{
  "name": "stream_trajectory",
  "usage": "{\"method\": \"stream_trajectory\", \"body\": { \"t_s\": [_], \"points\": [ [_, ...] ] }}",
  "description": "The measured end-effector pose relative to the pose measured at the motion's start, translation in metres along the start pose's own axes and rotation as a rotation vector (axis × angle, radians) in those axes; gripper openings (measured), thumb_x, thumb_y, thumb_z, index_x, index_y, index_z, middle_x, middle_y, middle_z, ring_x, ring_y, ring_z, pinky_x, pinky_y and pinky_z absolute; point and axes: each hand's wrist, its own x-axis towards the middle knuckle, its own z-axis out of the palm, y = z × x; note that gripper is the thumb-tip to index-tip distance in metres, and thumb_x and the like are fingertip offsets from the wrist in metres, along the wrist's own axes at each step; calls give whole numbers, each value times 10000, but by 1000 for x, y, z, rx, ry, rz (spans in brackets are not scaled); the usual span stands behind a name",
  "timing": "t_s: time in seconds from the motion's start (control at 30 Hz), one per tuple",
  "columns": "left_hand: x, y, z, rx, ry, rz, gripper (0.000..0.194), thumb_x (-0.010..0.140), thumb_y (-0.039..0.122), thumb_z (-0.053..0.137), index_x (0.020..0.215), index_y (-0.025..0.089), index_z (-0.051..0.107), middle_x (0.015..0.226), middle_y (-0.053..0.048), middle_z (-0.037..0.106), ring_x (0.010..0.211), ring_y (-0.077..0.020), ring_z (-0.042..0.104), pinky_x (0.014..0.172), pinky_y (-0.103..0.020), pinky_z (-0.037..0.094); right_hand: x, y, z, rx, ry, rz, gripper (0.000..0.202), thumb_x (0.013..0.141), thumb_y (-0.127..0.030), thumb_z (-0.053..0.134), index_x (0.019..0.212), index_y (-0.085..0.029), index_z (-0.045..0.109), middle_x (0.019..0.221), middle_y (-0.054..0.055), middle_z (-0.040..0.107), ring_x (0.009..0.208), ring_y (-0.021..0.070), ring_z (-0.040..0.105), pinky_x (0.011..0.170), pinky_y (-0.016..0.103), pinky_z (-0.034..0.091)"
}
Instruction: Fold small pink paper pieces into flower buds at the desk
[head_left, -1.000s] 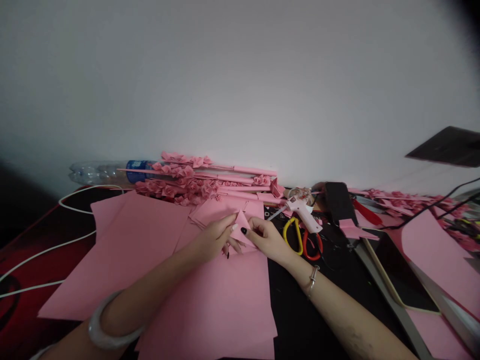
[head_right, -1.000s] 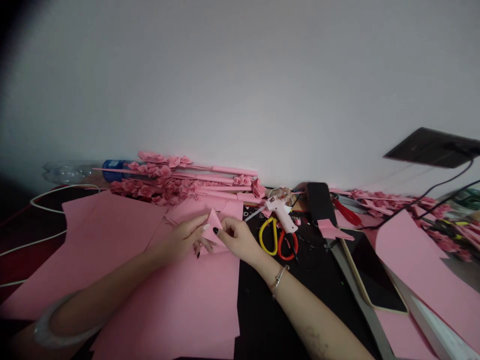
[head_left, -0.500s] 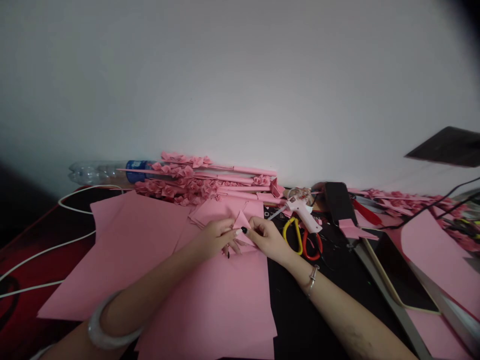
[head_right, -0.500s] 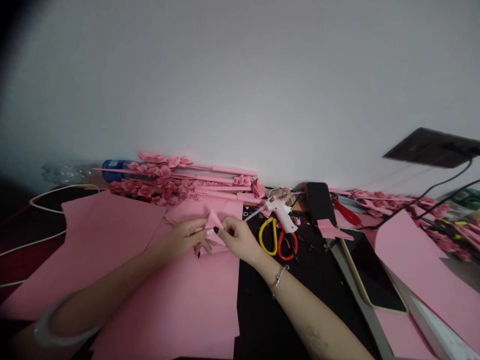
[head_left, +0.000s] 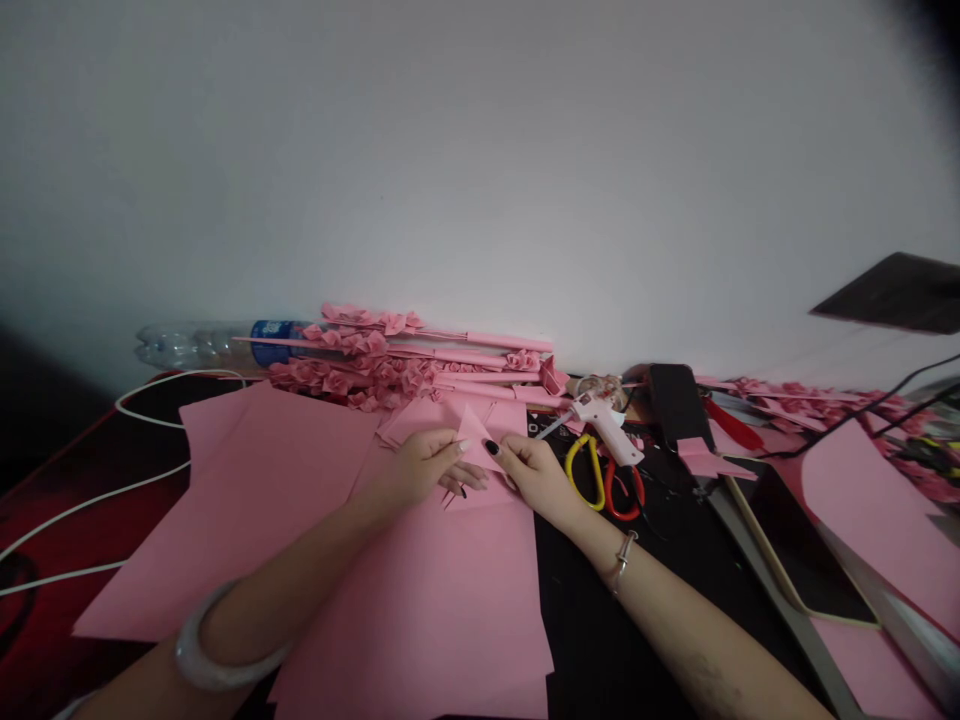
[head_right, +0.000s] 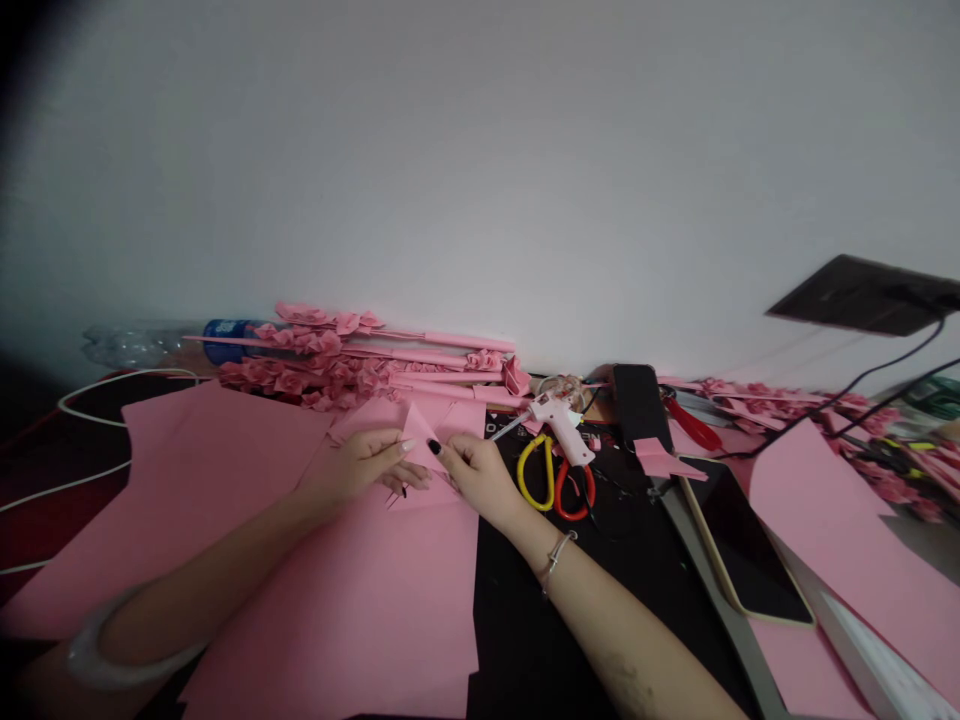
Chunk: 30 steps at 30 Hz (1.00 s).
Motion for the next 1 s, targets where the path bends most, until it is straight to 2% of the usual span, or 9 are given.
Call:
{"method": "stream_trajectory", "body": {
  "t_s": [0.13, 0.27, 0.43, 0.53, 0.7, 0.87, 1.0],
  "points": [
    [1, -1, -3, 1, 52, 24, 289, 815, 385, 520, 661, 183, 382, 747, -87, 712, 723, -214, 688, 606, -290, 490, 1, 0, -1, 0, 8, -18, 421, 868, -445, 417, 544, -182, 366, 501, -45, 344, 484, 82, 296, 456, 211, 237],
    [1, -1, -5, 41, 55, 61, 251, 828, 375, 502, 696, 176, 426, 736, -74, 709, 723, -207, 690, 610, -281, 493, 1, 1, -1, -3, -16, -16, 464, 865, -463, 418, 507, -180, 332, 484, -52, 294, 467, 73, 269, 449, 215, 216],
    [-4, 4, -2, 192, -37, 30, 233, 824, 346, 496, 683, 163, 468, 687, -73, 703, 675, -203, 690, 570, -274, 492, 2, 2, -2, 110, -90, -6, 360, 822, -449, 509, 619, -179, 385, 533, -61, 336, 475, 67, 294, 451, 197, 242],
    [-7, 3, 0, 203, -99, 10, 270, 818, 347, 503, 625, 180, 417, 632, -54, 691, 686, -213, 693, 515, -249, 472, 1, 3, -3, 118, -103, 1, 369, 784, -437, 568, 605, -184, 367, 530, -67, 319, 470, 66, 291, 439, 195, 230],
    [-9, 0, 0, 186, -150, -6, 267, 820, 333, 507, 619, 198, 396, 617, -36, 695, 671, -220, 692, 518, -263, 476, 1, 4, -3, 155, -136, -11, 429, 835, -460, 481, 539, -177, 353, 500, -59, 331, 462, 67, 284, 448, 207, 233],
    [-9, 1, 0, 234, -185, -18, 242, 829, 315, 488, 633, 190, 420, 616, -43, 693, 649, -202, 690, 499, -248, 478, 2, 6, -2, 208, -100, -3, 359, 791, -432, 562, 616, -183, 372, 540, -71, 312, 478, 67, 258, 448, 200, 215],
    [-9, 2, 0, 270, -235, -13, 257, 830, 302, 480, 619, 180, 399, 634, -63, 692, 612, -178, 684, 457, -219, 466, 2, 5, -2, 248, -121, -17, 398, 837, -449, 487, 579, -186, 337, 523, -69, 302, 470, 68, 263, 455, 209, 218]
  ]
}}
